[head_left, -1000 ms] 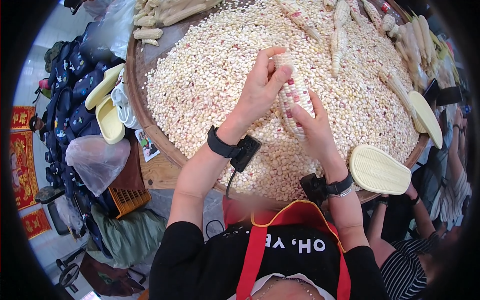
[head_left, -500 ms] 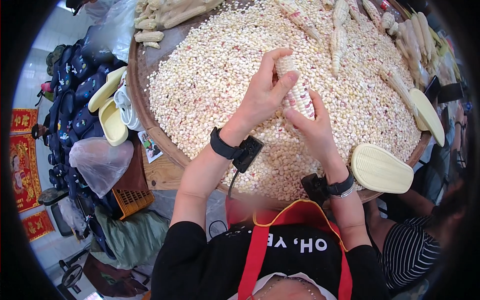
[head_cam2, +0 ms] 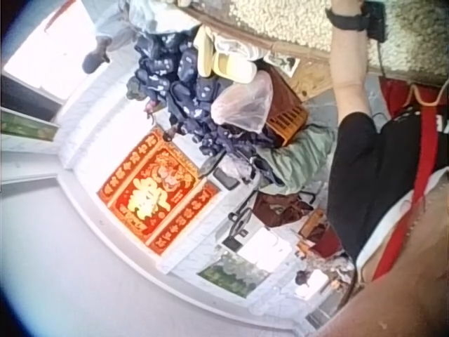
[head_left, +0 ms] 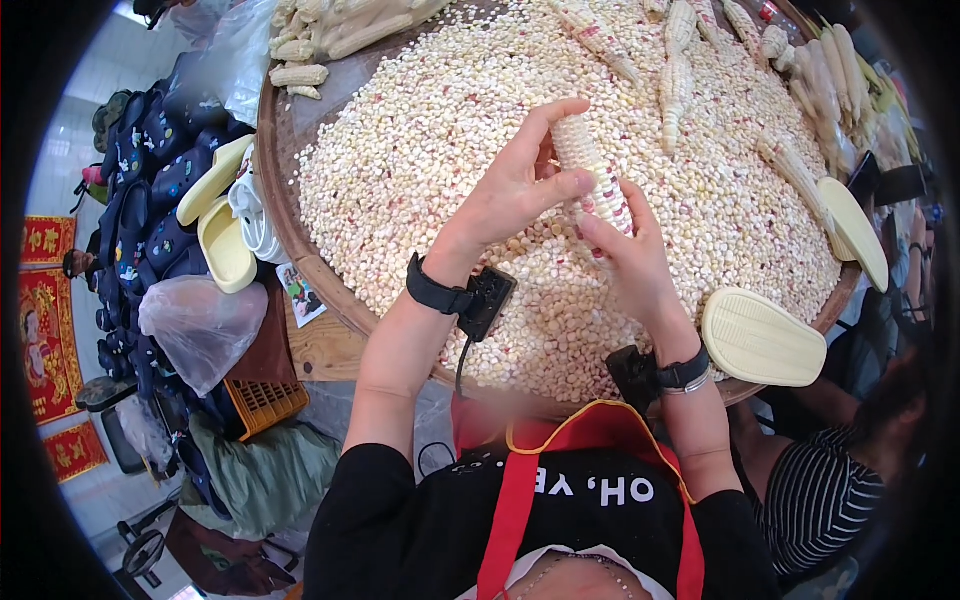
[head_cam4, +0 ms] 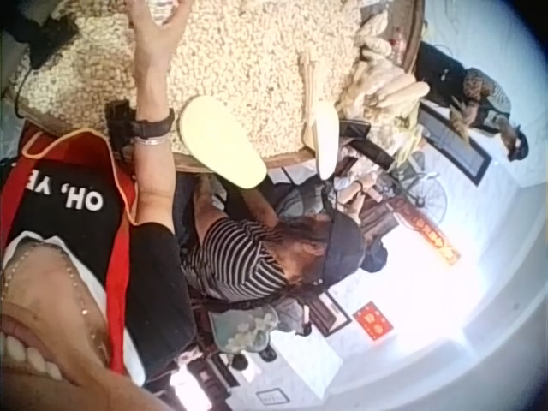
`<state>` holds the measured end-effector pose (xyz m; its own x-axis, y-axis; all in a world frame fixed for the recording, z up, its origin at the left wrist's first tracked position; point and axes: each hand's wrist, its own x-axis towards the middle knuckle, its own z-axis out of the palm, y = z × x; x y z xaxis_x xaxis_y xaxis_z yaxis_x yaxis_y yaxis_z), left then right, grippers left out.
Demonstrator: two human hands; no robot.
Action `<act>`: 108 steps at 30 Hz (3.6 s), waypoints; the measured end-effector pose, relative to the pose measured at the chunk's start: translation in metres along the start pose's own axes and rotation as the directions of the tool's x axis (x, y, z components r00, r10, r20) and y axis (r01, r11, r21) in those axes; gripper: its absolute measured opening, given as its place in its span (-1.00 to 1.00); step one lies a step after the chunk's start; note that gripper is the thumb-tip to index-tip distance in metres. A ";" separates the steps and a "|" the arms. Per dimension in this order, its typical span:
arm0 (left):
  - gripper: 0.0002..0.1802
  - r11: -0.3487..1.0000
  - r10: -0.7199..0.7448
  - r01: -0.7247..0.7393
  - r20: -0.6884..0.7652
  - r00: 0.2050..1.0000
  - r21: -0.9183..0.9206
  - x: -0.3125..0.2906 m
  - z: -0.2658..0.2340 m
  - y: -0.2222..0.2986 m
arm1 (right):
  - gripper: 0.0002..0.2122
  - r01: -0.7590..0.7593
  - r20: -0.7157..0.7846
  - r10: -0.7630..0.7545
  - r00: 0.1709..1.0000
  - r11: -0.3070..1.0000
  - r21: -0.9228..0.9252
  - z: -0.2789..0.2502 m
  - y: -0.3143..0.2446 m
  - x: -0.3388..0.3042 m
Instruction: Manually shelling corn kernels from the cob over a large circular tray.
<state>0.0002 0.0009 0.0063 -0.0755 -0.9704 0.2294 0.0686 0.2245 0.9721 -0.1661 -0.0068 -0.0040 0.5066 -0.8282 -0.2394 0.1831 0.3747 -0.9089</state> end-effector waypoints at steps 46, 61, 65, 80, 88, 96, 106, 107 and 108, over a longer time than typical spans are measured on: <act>-0.82 0.957 0.104 -0.083 -0.062 0.993 0.279 0.002 -0.001 -0.007 | -0.46 0.204 -0.012 -0.216 0.976 0.934 -0.292 -0.003 0.010 0.001; -0.85 0.915 0.055 -0.017 -0.083 0.995 0.404 0.000 0.002 -0.002 | -0.48 0.342 -0.011 -0.422 0.906 0.749 -0.567 0.000 0.004 0.001; -0.84 0.888 0.125 -0.068 -0.098 0.987 0.454 0.001 0.002 -0.007 | -0.48 0.330 -0.018 -0.411 0.912 0.758 -0.562 0.000 0.004 0.000; -0.86 0.839 0.164 -0.148 0.017 0.986 0.524 0.001 -0.005 0.002 | -0.44 0.275 -0.019 -0.364 0.931 0.735 -0.620 -0.006 0.004 0.006; -0.89 0.705 0.299 -0.263 0.059 0.952 0.658 0.004 -0.002 -0.004 | -0.38 0.211 -0.027 -0.234 0.972 0.917 -0.338 -0.014 0.004 0.005; -0.95 0.661 0.279 -0.235 0.058 0.959 0.713 0.000 0.007 0.006 | -0.36 0.090 0.020 -0.088 0.996 0.956 -0.280 -0.018 0.006 0.004; -0.90 0.864 0.053 -0.073 0.054 0.997 0.498 -0.001 0.004 0.017 | -0.35 0.095 0.090 -0.059 0.994 0.878 -0.469 -0.026 -0.015 -0.001; -0.89 0.866 -0.009 -0.026 0.067 0.998 0.500 -0.002 0.003 0.021 | -0.35 0.084 0.110 -0.036 0.993 0.881 -0.466 -0.027 -0.014 0.000; -0.89 0.862 -0.079 0.026 0.083 0.993 0.506 -0.003 0.001 0.025 | -0.34 0.068 0.127 -0.010 0.992 0.887 -0.456 -0.026 -0.015 -0.001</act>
<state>0.0010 0.0097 0.0297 -0.1631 -0.9743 0.1552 -0.4458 0.2131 0.8694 -0.1914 -0.0224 0.0008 0.6078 -0.7724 -0.1845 -0.1875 0.0861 -0.9785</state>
